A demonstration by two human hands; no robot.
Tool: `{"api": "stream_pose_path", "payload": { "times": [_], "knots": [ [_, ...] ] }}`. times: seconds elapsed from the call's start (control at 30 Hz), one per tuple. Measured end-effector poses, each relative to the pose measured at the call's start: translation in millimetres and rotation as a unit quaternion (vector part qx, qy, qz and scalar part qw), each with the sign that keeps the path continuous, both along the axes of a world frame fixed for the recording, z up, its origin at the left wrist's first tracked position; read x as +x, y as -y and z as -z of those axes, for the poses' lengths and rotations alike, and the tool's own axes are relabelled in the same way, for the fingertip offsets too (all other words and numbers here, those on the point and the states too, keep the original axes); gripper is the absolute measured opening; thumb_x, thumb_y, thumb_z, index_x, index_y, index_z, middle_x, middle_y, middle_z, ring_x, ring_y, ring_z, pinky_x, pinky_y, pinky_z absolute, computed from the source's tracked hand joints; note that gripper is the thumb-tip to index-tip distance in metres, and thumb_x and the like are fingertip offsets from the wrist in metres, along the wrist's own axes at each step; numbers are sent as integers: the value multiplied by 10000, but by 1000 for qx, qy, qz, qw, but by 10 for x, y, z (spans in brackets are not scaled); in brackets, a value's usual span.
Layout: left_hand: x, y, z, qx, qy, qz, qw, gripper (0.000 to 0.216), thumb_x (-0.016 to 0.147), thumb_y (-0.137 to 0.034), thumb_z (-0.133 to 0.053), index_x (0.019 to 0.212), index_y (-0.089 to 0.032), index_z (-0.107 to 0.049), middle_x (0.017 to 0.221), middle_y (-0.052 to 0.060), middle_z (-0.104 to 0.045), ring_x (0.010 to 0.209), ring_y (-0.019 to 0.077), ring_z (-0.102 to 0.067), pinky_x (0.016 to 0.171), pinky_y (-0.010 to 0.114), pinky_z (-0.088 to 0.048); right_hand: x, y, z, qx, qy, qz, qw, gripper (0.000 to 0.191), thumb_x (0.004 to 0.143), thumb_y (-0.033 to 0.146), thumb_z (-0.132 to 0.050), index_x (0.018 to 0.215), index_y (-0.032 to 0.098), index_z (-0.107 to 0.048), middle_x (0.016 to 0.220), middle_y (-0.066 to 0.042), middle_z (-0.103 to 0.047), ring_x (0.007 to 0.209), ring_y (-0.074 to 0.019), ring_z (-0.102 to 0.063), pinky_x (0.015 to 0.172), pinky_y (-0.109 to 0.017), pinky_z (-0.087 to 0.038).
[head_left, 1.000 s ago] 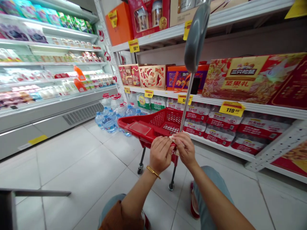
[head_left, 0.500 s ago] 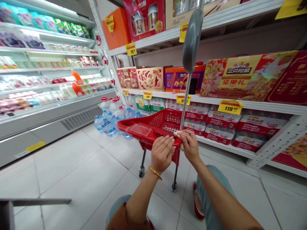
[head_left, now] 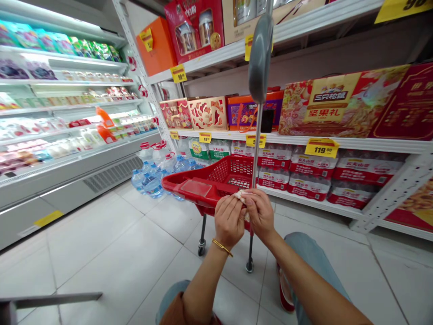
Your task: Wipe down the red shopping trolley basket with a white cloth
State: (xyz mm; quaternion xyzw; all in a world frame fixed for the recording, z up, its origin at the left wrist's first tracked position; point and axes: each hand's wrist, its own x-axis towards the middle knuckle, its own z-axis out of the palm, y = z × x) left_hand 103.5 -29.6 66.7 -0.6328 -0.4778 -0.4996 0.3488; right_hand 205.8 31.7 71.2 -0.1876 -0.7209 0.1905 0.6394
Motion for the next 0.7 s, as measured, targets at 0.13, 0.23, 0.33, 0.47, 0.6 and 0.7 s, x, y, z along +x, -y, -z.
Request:
{"api": "stream_pose_path", "payload": {
  "times": [0.13, 0.23, 0.33, 0.47, 0.6, 0.7],
  "knots": [
    [-16, -5, -5, -23, 3, 12, 1000, 270, 944, -195, -493, 1172, -135, -624, 1058, 130, -744, 1080, 236, -675, 997, 410, -478, 41, -147, 59, 0, 10, -16, 1000, 239, 975, 304, -468, 979, 247, -700, 994, -69, -697, 981, -201, -639, 884, -412, -534],
    [-14, -23, -3, -27, 3, 7, 1000, 362, 971, -325, -477, 1249, -121, -586, 1102, 150, -734, 1111, 249, -663, 1000, 406, -465, 85, -249, 69, -34, 8, 0, 999, 280, 989, 343, -440, 965, 240, -699, 980, -67, -698, 984, -205, -628, 903, -418, -515],
    [13, -47, -9, -35, -9, -20, 999, 514, 955, -457, -483, 1337, -115, -527, 1195, 179, -700, 1139, 268, -646, 990, 408, -459, 129, -274, 55, -65, 32, 1, 997, 345, 1001, 411, -399, 973, 253, -704, 1023, -66, -701, 1049, -216, -610, 969, -447, -477],
    [51, -69, -17, -40, -31, -63, 997, 529, 938, -505, -490, 1321, -147, -563, 1250, 168, -676, 1148, 283, -627, 970, 416, -445, 187, -179, 12, -120, 13, -81, 989, 433, 1003, 503, -328, 1160, 250, -642, 1246, -95, -649, 1194, -230, -578, 1019, -449, -476],
    [69, -71, -29, -44, -26, -65, 997, 375, 916, -394, -575, 1233, -203, -634, 1170, 89, -727, 1007, 255, -656, 951, 417, -439, 237, -137, -40, -178, -26, -186, 966, 482, 1010, 509, -269, 1407, 271, -400, 1330, -127, -614, 1126, -222, -643, 852, -390, -582],
    [85, -70, -48, -39, -8, -58, 997, 302, 890, -340, -624, 1159, -210, -666, 1101, 53, -752, 931, 235, -655, 931, 407, -448, 256, -181, -82, -176, -7, -173, 969, 397, 995, 452, -391, 1343, 272, -458, 1316, -124, -607, 1124, -229, -641, 849, -396, -587]
  ]
}}
